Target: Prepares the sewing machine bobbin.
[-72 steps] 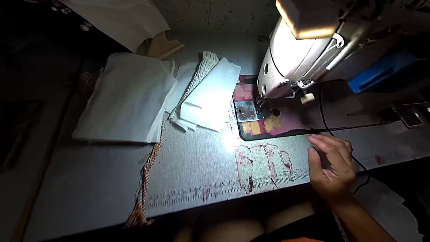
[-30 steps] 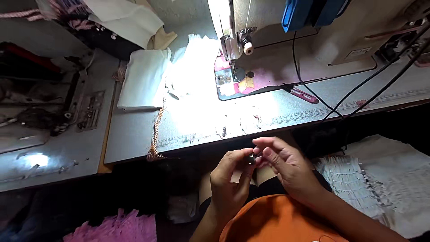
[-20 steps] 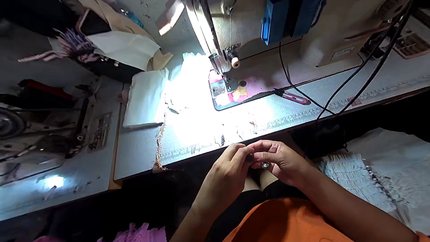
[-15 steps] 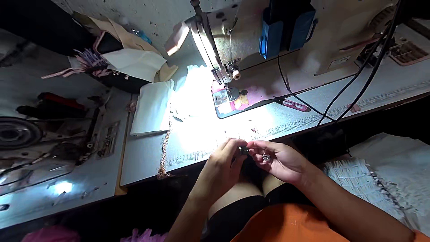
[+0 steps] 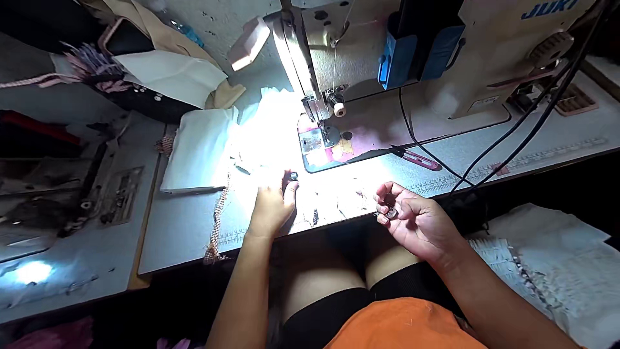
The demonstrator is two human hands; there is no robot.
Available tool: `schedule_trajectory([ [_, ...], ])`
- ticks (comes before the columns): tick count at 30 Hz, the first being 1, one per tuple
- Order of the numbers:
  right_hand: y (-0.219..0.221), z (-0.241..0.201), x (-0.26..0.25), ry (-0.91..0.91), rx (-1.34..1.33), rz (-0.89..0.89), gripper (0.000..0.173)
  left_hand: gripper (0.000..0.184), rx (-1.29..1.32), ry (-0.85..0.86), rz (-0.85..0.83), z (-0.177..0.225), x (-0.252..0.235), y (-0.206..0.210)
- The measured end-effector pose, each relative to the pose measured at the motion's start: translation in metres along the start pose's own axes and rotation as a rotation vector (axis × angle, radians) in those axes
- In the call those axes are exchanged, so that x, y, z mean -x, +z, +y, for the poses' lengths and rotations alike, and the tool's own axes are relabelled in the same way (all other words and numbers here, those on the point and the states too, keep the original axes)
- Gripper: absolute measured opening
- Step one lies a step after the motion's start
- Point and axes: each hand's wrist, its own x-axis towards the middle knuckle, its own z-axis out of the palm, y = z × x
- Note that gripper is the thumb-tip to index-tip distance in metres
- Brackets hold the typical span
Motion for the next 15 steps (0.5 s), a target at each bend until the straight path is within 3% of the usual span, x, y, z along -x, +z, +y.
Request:
schedule_trajectory([
  [5,0.004,0.002,0.006,-0.061,0.221,0.025,0.031,0.028,-0.04,0.056,0.041,-0.003,-0.004,0.006],
  [9,-0.002,0.012,0.007,-0.346,0.601,-0.033,0.029,0.03,0.027,0.086,0.093,-0.005,-0.004,0.01],
  [15,0.0,0.022,0.01,-0.626,0.892,-0.001,0.031,0.031,-0.023,0.146,0.045,0.002,-0.01,0.015],
])
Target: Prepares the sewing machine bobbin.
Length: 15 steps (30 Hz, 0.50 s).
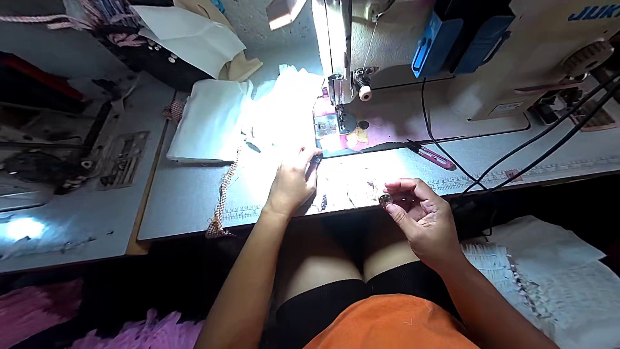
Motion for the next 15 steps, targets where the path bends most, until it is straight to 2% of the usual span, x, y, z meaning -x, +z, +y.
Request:
schedule_trajectory([
  [5,0.005,0.003,0.005,-0.198,0.219,-0.014,0.036,0.04,-0.041,0.021,0.004,0.006,0.001,0.003],
  [8,0.008,0.001,0.005,-0.268,0.282,-0.036,0.037,0.046,-0.033,0.054,0.083,0.031,0.015,-0.004],
  [10,0.01,-0.006,0.006,-0.3,0.313,-0.056,0.037,0.043,0.272,0.016,0.171,0.069,0.034,-0.008],
  [13,0.014,-0.018,0.011,-0.356,0.345,-0.083,0.034,0.038,0.891,-0.15,0.166,0.122,0.065,-0.007],
  [15,0.016,-0.024,0.017,-0.393,0.359,-0.1,0.031,0.025,1.079,-0.225,0.22,0.139,0.078,-0.005],
])
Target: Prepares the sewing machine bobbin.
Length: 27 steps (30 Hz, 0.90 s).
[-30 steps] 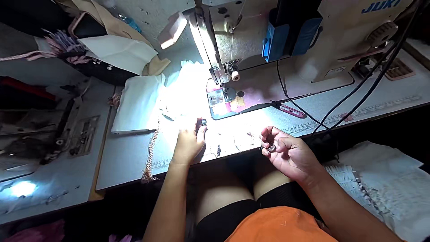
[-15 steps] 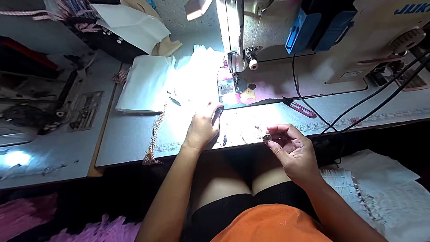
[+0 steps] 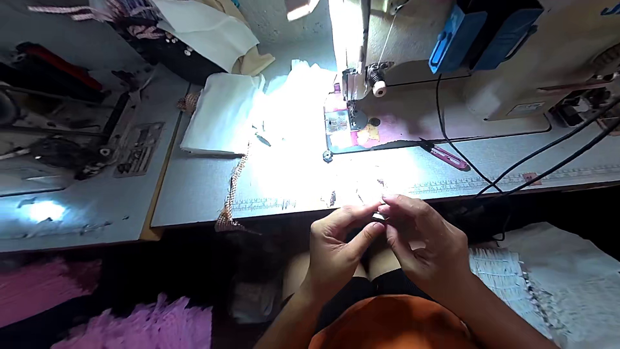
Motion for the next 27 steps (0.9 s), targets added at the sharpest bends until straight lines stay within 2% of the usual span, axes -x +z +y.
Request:
schedule_trajectory([
  [3,-0.005,-0.006,0.003,0.011,-0.006,-0.022,0.025,0.017,0.062,-0.013,0.017,0.003,0.01,-0.005],
  [6,-0.015,-0.009,0.003,0.029,0.047,-0.067,0.014,0.012,0.08,-0.062,-0.093,0.005,0.014,-0.014],
  [12,-0.029,-0.018,-0.001,-0.018,0.228,-0.131,0.016,0.008,0.102,-0.137,-0.209,0.005,0.018,-0.02],
  [21,-0.057,-0.022,0.0,-0.002,0.204,0.037,0.011,0.008,-0.092,-0.11,-0.211,0.011,0.03,-0.028],
  [27,-0.1,-0.015,0.011,-0.005,0.361,0.205,0.015,0.01,-0.264,-0.064,-0.163,0.01,0.035,-0.039],
])
